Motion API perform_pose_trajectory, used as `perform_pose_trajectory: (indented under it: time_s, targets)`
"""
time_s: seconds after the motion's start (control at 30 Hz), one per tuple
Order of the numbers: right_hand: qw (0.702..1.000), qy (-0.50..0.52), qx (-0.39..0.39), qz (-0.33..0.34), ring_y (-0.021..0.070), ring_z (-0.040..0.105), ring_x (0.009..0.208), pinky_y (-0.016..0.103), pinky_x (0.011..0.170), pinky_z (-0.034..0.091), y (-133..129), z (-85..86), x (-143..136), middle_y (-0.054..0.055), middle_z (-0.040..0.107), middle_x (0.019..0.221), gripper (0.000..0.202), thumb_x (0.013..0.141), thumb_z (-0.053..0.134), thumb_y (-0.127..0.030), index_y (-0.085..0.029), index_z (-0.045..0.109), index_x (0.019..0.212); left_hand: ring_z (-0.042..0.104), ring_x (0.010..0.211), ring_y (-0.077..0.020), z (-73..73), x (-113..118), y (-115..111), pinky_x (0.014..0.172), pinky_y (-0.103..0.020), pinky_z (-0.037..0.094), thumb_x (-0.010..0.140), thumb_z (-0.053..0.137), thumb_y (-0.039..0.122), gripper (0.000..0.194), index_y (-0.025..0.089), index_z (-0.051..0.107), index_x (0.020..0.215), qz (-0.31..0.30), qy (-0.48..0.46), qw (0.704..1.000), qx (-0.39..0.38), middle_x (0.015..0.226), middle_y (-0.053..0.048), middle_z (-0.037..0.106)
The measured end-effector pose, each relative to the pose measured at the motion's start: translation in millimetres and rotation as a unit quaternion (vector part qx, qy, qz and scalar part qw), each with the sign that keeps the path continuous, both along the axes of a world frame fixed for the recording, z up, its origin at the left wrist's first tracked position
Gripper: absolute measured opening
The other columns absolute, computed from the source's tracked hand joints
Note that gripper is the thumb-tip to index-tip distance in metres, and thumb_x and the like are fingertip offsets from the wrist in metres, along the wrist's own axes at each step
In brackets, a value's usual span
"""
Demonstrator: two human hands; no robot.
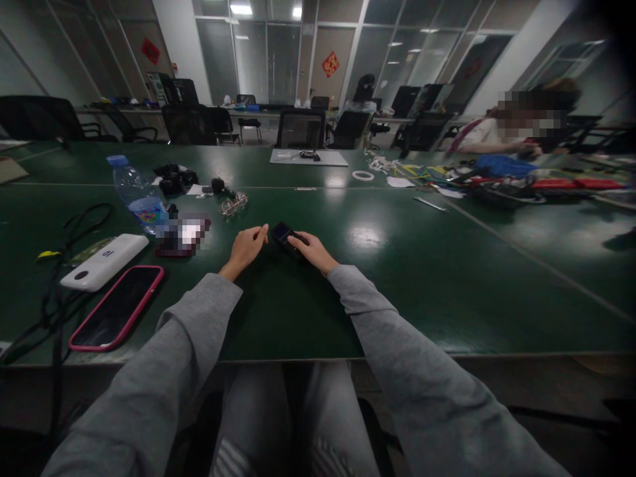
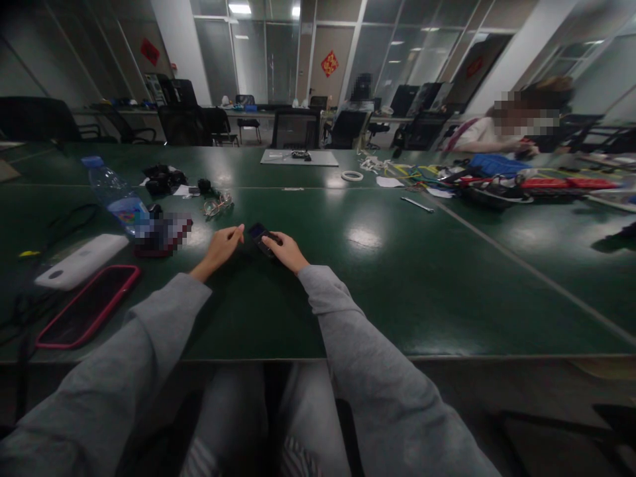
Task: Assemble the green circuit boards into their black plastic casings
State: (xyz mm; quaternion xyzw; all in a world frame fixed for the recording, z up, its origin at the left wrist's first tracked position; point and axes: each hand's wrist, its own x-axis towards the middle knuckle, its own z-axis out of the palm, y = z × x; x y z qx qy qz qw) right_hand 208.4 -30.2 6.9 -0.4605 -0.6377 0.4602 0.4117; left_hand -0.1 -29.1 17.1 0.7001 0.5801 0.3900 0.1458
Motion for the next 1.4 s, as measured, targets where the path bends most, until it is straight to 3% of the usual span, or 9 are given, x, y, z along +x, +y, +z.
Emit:
perform_pose_trajectory:
  time_s: [0.3,0.67,0.8,0.9,0.97,1.1,1.2,1.3,1.4]
  targets:
    - [0.997,-0.064,0.037,0.002,0.0226,0.06,0.103,0.04,0.094,0.046,8,-9.1,2,0.012,0.063,0.115,0.057,0.084,0.061,-0.055,-0.014,0.059,0.123,0.047,0.057,-0.0156,-4.2,2,0,0.063,-0.028,0.029,0.091,0.041,0.051,0.047,0.02,0.053,0.057,-0.015,-0.029,0.999,0.006,0.054,0.001,0.049]
    - [0.975,-0.166,0.135,-0.064,0.0234,0.058,0.103,0.045,0.097,0.045,12,-10.6,6,0.01,0.066,0.104,0.034,0.091,0.054,-0.043,-0.017,0.064,0.111,0.051,0.06,-0.0164,-6.1,3,2,0.062,-0.028,0.032,0.092,0.034,0.052,0.05,0.019,0.052,0.059,-0.022,0.08,0.995,-0.049,0.059,-0.002,0.056]
    - [0.967,-0.151,0.186,-0.082,0.0222,0.06,0.101,0.041,0.094,0.048,3,-4.0,3,0.011,0.064,0.106,0.041,0.092,0.053,-0.045,-0.016,0.057,0.12,0.053,0.062,-0.0168,-7.1,4,1,0.062,-0.028,0.033,0.092,0.035,0.051,0.048,0.02,0.054,0.061,-0.026,0.1,0.993,-0.06,0.062,-0.002,0.058]
    - [0.945,-0.2,0.252,-0.057,0.0253,0.057,0.111,0.043,0.099,0.046,-5,-1.1,2,0.015,0.059,0.119,0.06,0.086,0.062,-0.046,-0.014,0.046,0.133,0.054,0.062,-0.0169,-6.5,4,0,0.061,-0.028,0.032,0.091,0.036,0.05,0.047,0.02,0.056,0.062,-0.025,0.105,0.992,-0.06,0.064,-0.003,0.06]
    - [0.926,-0.249,0.284,-0.016,0.0275,0.053,0.119,0.044,0.103,0.044,-9,-1.7,1,0.017,0.054,0.128,0.066,0.082,0.066,-0.039,-0.013,0.041,0.138,0.054,0.062,-0.0167,-5.9,5,-1,0.061,-0.028,0.032,0.091,0.036,0.05,0.047,0.019,0.056,0.062,-0.027,0.105,0.992,-0.06,0.064,-0.003,0.06]
    - [0.918,-0.257,0.302,0.012,0.0268,0.053,0.122,0.044,0.104,0.044,-12,0.1,1,0.014,0.054,0.132,0.062,0.082,0.062,-0.028,-0.016,0.041,0.139,0.052,0.06,-0.0161,-5.3,4,0,0.06,-0.028,0.031,0.091,0.036,0.05,0.048,0.019,0.056,0.062,-0.026,0.095,0.993,-0.063,0.062,-0.003,0.059]
    - [0.926,-0.182,0.33,-0.033,0.0245,0.054,0.122,0.043,0.104,0.044,-13,10.9,2,0.011,0.054,0.134,0.056,0.085,0.06,-0.032,-0.02,0.043,0.137,0.052,0.06,-0.0159,-5.3,4,0,0.059,-0.028,0.03,0.092,0.034,0.05,0.049,0.019,0.056,0.061,-0.015,0.078,0.995,-0.056,0.062,-0.002,0.058]
    - [0.927,-0.091,0.334,-0.143,0.024,0.057,0.116,0.044,0.1,0.047,-9,21.1,10,0.012,0.054,0.132,0.061,0.089,0.056,-0.038,-0.02,0.033,0.142,0.052,0.06,-0.0159,-5.0,3,0,0.06,-0.028,0.031,0.092,0.033,0.051,0.05,0.019,0.056,0.061,-0.013,0.071,0.996,-0.051,0.061,-0.002,0.058]
    - [0.924,-0.055,0.293,-0.239,0.0251,0.062,0.103,0.046,0.092,0.05,3,19.9,23,0.015,0.059,0.121,0.071,0.085,0.059,-0.041,-0.017,0.026,0.143,0.053,0.06,-0.0157,-5.0,3,-1,0.06,-0.027,0.031,0.093,0.033,0.051,0.05,0.019,0.057,0.062,-0.018,0.073,0.995,-0.058,0.062,-0.002,0.059]
